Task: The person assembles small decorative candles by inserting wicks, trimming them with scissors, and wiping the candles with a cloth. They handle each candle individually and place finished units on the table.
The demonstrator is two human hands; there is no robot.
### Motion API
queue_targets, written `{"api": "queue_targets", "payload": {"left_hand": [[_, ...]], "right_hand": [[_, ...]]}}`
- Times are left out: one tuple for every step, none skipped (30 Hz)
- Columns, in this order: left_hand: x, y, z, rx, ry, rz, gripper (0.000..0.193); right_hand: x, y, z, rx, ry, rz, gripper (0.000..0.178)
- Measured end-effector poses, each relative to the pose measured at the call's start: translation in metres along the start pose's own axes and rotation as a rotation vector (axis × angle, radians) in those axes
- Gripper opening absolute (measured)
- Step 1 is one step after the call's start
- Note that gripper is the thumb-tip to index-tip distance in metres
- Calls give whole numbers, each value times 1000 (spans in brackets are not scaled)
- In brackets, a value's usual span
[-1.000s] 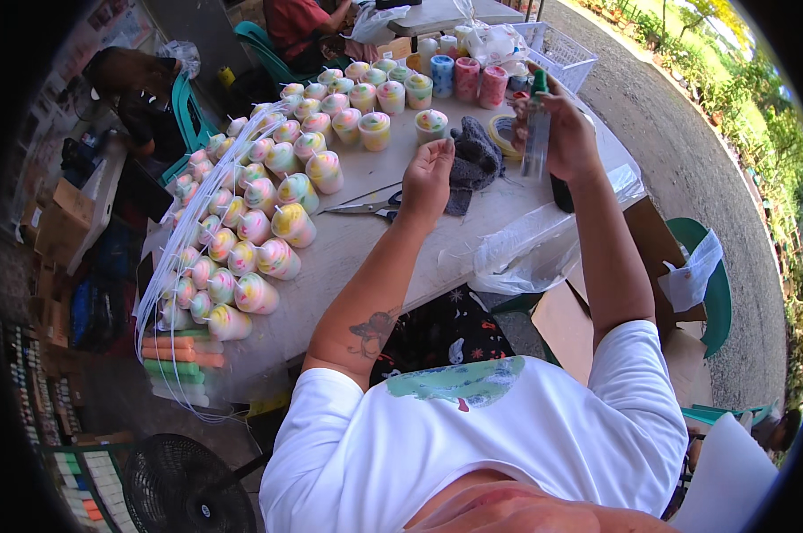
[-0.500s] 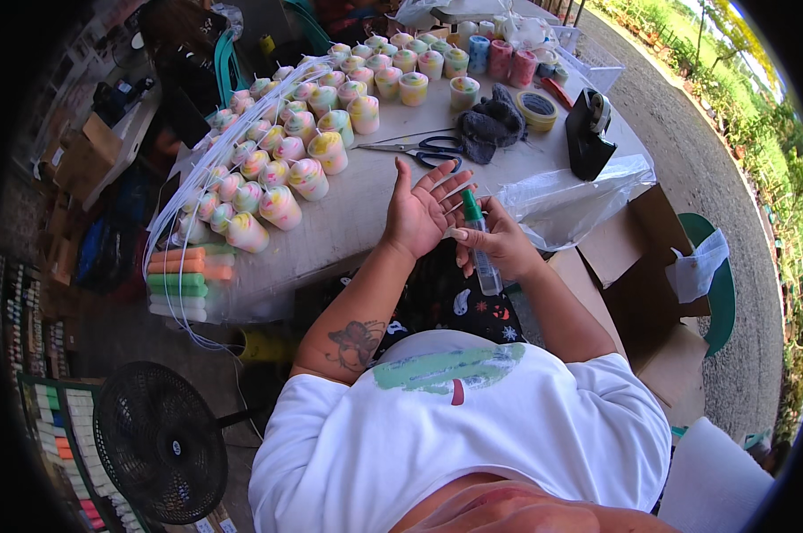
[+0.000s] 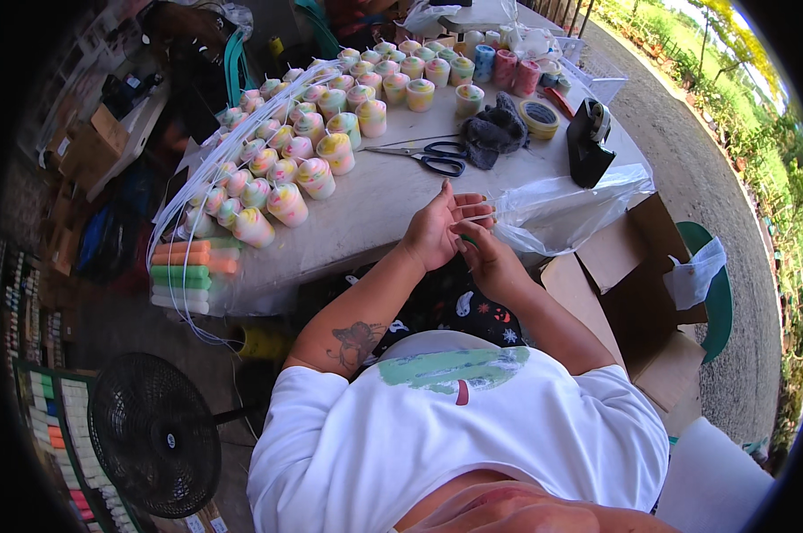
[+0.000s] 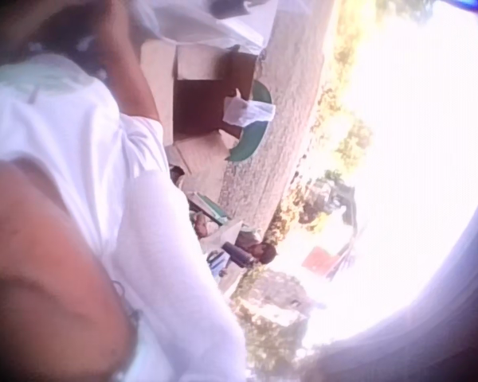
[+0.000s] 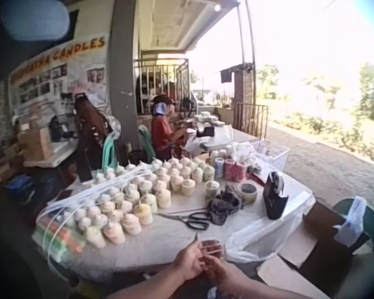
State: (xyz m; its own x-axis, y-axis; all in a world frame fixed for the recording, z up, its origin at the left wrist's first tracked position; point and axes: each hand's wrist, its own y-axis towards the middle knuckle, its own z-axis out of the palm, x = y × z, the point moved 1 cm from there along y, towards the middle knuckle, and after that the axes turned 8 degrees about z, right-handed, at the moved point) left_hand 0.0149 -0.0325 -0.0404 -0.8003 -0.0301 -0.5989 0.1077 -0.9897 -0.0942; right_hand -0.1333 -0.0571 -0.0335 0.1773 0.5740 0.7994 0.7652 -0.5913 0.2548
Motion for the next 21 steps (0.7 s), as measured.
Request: {"api": "queue_targets", "payload": {"left_hand": [[-5, -4, -3, 7, 16, 0, 52], [-8, -6, -5, 14, 32, 1, 50], [-9, -9, -5, -76, 8, 21, 39], [-11, -11, -6, -128, 52, 61, 36], [-14, -13, -9, -180, 96, 101, 34], [-18, -14, -11, -232, 140, 141, 32], [-22, -16, -10, -290, 147, 180, 28], [-24, -17, -12, -291, 146, 174, 28], [-25, -17, -15, -292, 146, 168, 27], [-26, -19, -17, -294, 146, 162, 27], [-26, -20, -17, -275, 138, 134, 25], [-26, -22, -17, -255, 130, 106, 24], [-26, -23, -17, -233, 124, 79, 23], [-27, -24, -19, -231, 120, 66, 23], [-28, -25, -22, -229, 116, 53, 24], [-29, -25, -23, -225, 111, 38, 25], [-32, -26, -23, -258, 130, 36, 26], [-36, -26, -23, -291, 149, 33, 28], [-40, -26, -22, -325, 168, 30, 30], [-44, -25, -22, -338, 171, 62, 30], [-48, -22, -23, -350, 173, 93, 30]], "right_hand": [[7, -1, 2, 25, 59, 2, 28], [8, 1, 5, -11, 95, -55, 28], [7, 3, 9, -47, 131, -113, 28], [10, 5, 12, -79, 167, -169, 27], [17, 5, 14, -41, 216, -155, 25], [21, 6, 13, 21, 210, -140, 25], [23, 7, 13, 85, 204, -126, 25], [23, 9, 13, 148, 197, -110, 25], [20, 11, 14, 175, 281, -16, 25], [19, 13, 13, 192, 366, 78, 25], [19, 17, 14, 152, 438, 99, 24], [21, 21, 13, 162, 438, 132, 25], [23, 26, 13, 172, 439, 164, 25], [25, 31, 12, 183, 439, 197, 26], [26, 35, 10, 243, 392, 266, 26], [25, 38, 9, 299, 343, 337, 27], [25, 42, 8, 263, 329, 263, 28], [25, 45, 9, 226, 315, 189, 29], [24, 50, 12, 184, 295, 103, 29], [23, 54, 14, 139, 272, 18, 29], [20, 59, 20, 88, 240, -79, 29]]}}
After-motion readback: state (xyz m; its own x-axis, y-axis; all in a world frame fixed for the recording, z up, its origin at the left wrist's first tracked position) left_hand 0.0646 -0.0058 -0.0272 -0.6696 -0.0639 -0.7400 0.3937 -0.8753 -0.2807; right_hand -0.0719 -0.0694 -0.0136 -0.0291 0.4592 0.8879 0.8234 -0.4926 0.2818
